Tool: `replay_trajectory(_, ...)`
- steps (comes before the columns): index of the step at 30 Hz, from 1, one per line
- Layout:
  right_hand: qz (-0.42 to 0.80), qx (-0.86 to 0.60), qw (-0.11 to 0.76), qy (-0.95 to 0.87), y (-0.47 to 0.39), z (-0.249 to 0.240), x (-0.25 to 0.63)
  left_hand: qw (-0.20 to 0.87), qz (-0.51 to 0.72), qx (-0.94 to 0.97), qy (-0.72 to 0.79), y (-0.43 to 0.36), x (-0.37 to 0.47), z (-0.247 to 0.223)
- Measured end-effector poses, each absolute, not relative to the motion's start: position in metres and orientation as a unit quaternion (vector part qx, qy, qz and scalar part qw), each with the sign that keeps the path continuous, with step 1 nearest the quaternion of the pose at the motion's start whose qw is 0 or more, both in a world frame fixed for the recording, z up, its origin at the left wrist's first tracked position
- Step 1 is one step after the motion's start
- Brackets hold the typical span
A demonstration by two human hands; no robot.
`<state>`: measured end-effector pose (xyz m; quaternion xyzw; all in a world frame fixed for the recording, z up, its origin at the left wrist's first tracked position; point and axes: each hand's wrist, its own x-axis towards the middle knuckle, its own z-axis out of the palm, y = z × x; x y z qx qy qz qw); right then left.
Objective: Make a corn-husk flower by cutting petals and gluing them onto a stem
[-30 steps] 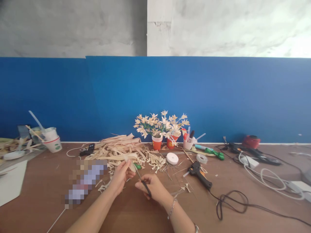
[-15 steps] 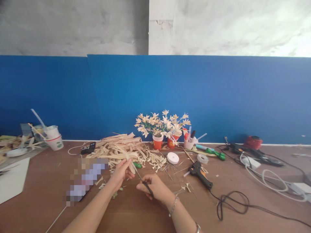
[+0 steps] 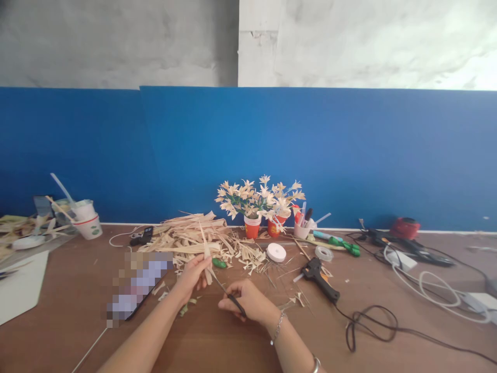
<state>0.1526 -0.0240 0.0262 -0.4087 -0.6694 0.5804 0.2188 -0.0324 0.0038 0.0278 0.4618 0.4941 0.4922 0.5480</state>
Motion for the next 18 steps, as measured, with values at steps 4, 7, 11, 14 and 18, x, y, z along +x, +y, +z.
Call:
replay_trajectory(4,0.578,-0.426,0.213,-0.663,-0.024,0.027,0.152,0.548,0.528,0.439,0.478,0.003,-0.033,0.034)
replay_trajectory(7,0.579,-0.424,0.210,-0.664,-0.023,0.023,0.152,0.546,0.558,0.402,0.479,0.003,-0.034,0.036)
replay_trajectory(11,0.578,-0.416,0.214,-0.668,-0.022,0.017,0.153,0.535,0.582,0.379,0.482,0.006,-0.035,0.033)
replay_trajectory(14,0.575,-0.422,0.206,-0.670,-0.022,0.016,0.153,0.539,0.586,0.373,0.476,0.007,-0.035,0.030)
replay_trajectory(18,0.573,-0.423,0.208,-0.671,-0.022,0.016,0.152,0.551,0.576,0.376,0.471,0.006,-0.033,0.029)
